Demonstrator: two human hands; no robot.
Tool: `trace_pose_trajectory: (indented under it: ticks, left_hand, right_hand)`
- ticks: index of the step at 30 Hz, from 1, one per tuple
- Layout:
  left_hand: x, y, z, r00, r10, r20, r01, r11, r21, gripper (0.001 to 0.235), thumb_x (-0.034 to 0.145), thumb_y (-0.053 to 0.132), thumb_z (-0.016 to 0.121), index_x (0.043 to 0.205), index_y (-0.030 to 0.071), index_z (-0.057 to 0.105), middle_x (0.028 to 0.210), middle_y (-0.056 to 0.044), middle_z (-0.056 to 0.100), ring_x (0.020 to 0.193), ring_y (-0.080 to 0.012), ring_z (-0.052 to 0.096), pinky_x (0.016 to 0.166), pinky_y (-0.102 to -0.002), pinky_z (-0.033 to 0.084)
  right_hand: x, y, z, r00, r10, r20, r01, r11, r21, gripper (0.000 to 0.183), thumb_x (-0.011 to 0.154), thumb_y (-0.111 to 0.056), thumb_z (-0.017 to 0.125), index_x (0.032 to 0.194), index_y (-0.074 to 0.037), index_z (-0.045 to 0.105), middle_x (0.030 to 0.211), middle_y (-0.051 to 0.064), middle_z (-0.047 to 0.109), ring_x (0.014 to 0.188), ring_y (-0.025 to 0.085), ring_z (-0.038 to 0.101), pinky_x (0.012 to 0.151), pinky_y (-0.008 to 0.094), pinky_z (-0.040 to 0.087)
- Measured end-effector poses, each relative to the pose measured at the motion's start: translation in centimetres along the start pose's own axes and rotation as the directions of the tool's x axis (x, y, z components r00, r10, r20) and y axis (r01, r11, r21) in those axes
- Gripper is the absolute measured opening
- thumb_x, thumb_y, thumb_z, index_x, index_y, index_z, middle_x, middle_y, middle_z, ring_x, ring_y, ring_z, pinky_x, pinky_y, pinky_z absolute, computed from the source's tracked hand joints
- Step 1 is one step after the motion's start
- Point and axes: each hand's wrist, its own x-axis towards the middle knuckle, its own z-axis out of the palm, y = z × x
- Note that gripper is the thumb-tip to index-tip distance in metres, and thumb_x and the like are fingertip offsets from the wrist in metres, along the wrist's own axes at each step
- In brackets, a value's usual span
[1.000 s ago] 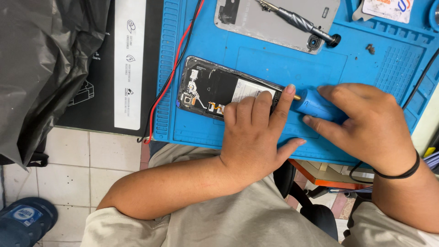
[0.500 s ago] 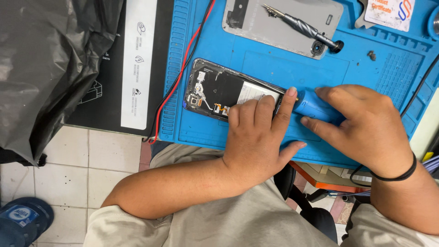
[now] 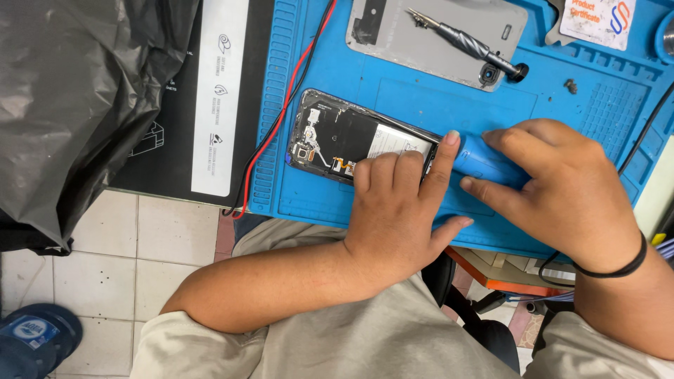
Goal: The person uses a screwdriver and a red pry tool to remove screws and pry open the back of a disassembled smartphone. They manipulate internal components and repeatedly insert and remove screws while working on the device's battery and circuitry.
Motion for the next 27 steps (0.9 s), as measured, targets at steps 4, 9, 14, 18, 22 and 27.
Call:
trace_pose_trajectory:
  ticks: [4, 9, 14, 18, 22, 27]
  left_hand:
    - [0.1, 0.0, 0.0, 1.000, -0.006, -0.014, 0.006, 1.000, -0.023, 0.097, 0.089, 0.050, 0.076, 0.159, -0.001, 0.033, 0.116, -0.013, 0.049, 0.105, -0.0305, 0.045, 0.095, -0.049, 0.035]
    - [-0.1, -0.2, -0.1, 1.000, -0.007, -0.018, 0.006, 0.998, -0.063, 0.098, 0.090, 0.049, 0.076, 0.159, -0.005, 0.032, 0.109, -0.010, 0.050, 0.102, -0.0285, 0.046, 0.096, -0.048, 0.036]
    - [-0.3, -0.3, -0.5, 1.000, -0.006, -0.025, 0.004, 0.996, -0.092, 0.099, 0.091, 0.049, 0.076, 0.160, -0.004, 0.030, 0.103, -0.009, 0.050, 0.099, -0.0281, 0.047, 0.096, -0.048, 0.037]
    - [-0.4, -0.4, -0.7, 1.000, -0.002, -0.028, -0.001, 0.994, -0.111, 0.099, 0.092, 0.049, 0.076, 0.163, -0.001, 0.027, 0.100, -0.007, 0.050, 0.098, -0.0269, 0.047, 0.097, -0.048, 0.038]
    - [-0.5, -0.6, -0.9, 0.999, 0.013, -0.034, -0.018, 0.991, -0.132, 0.098, 0.093, 0.049, 0.074, 0.163, 0.001, 0.026, 0.101, -0.008, 0.050, 0.099, -0.0272, 0.046, 0.098, -0.048, 0.038]
    - [-0.8, -0.7, -2.5, 0.994, 0.028, -0.102, -0.055, 0.959, -0.277, 0.059, 0.100, 0.033, 0.075, 0.145, 0.003, 0.053, 0.096, -0.007, 0.056, 0.094, -0.0260, 0.052, 0.088, -0.040, 0.043]
  right_hand:
    - [0.4, 0.0, 0.2, 1.000, 0.006, 0.013, -0.006, 1.000, 0.007, 0.042, 0.068, -0.021, 0.090, 0.100, -0.001, 0.071, 0.089, 0.016, 0.068, 0.074, 0.033, 0.065, 0.062, 0.040, 0.052]
    - [0.6, 0.1, 0.5, 0.998, 0.037, 0.044, -0.039, 0.998, 0.044, 0.045, 0.070, -0.023, 0.090, 0.105, -0.003, 0.071, 0.092, 0.014, 0.067, 0.077, 0.033, 0.065, 0.065, 0.040, 0.052]
    - [1.1, -0.3, 0.6, 0.999, 0.013, 0.038, -0.014, 0.999, 0.040, 0.045, 0.071, -0.022, 0.090, 0.106, -0.003, 0.071, 0.093, 0.014, 0.068, 0.079, 0.033, 0.065, 0.066, 0.040, 0.052]
    - [1.5, -0.8, 0.5, 0.999, 0.038, 0.037, -0.037, 0.999, -0.028, 0.045, 0.067, -0.022, 0.091, 0.103, -0.002, 0.071, 0.091, 0.016, 0.069, 0.077, 0.035, 0.066, 0.063, 0.041, 0.052]
    - [1.2, -0.5, 0.6, 1.000, -0.013, 0.002, 0.013, 1.000, -0.028, 0.044, 0.069, -0.019, 0.089, 0.103, 0.001, 0.070, 0.089, 0.017, 0.068, 0.078, 0.035, 0.066, 0.064, 0.040, 0.053]
    - [0.4, 0.4, 0.3, 0.991, 0.123, 0.054, -0.131, 0.977, 0.168, 0.045, 0.071, -0.019, 0.088, 0.107, -0.001, 0.069, 0.095, 0.013, 0.070, 0.078, 0.026, 0.067, 0.066, 0.034, 0.052]
